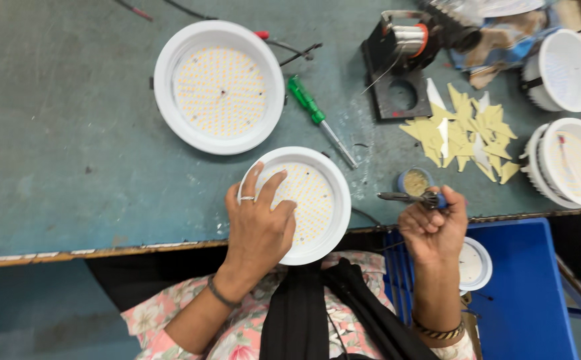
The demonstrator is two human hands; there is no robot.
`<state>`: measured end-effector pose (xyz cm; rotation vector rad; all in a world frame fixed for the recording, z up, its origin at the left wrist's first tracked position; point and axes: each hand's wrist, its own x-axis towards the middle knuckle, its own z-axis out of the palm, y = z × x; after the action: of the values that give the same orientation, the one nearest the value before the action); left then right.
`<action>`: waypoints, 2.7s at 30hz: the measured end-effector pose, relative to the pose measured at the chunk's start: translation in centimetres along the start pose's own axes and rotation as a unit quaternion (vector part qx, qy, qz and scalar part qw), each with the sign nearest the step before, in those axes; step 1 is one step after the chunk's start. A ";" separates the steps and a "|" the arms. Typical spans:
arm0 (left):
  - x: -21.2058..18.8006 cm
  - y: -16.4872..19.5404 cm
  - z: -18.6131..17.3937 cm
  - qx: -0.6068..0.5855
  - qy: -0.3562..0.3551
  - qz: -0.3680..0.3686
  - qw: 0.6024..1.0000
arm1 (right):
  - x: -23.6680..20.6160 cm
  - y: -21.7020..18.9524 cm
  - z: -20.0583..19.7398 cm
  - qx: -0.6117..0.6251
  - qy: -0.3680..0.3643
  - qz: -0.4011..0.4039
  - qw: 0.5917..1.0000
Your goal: The person uses a soldering iron to apply solder to multiple contact points on a circular LED module. They repeatedly dip the iron into a small container of flux and then touch the tip to specific points on the module's surface.
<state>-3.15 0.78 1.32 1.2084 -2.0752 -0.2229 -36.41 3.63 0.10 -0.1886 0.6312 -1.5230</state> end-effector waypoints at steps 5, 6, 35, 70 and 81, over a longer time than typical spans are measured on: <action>0.1 0.1 0.0 0.009 0.000 0.000 1.000 | 0.0 0.0 -0.4 0.009 0.011 -0.005 1.000; 0.1 0.1 0.0 0.011 -0.001 -0.001 1.000 | 0.0 0.1 -0.4 0.011 0.013 -0.006 1.000; 0.0 -0.3 -0.9 0.017 -0.044 0.002 0.999 | 0.5 -2.1 1.9 -0.740 -0.021 -0.449 0.500; 0.0 -1.2 0.5 0.031 -0.008 -0.079 0.996 | 0.7 -2.0 -1.0 -0.252 0.085 -0.308 0.913; 0.0 -1.2 0.1 0.008 -0.021 -0.067 0.998 | 3.7 -1.6 3.5 -0.587 0.043 -0.330 0.738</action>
<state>-2.39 0.15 0.65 1.3643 -2.0373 -0.2956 -36.35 -0.94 2.77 -1.4485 1.6803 -1.5580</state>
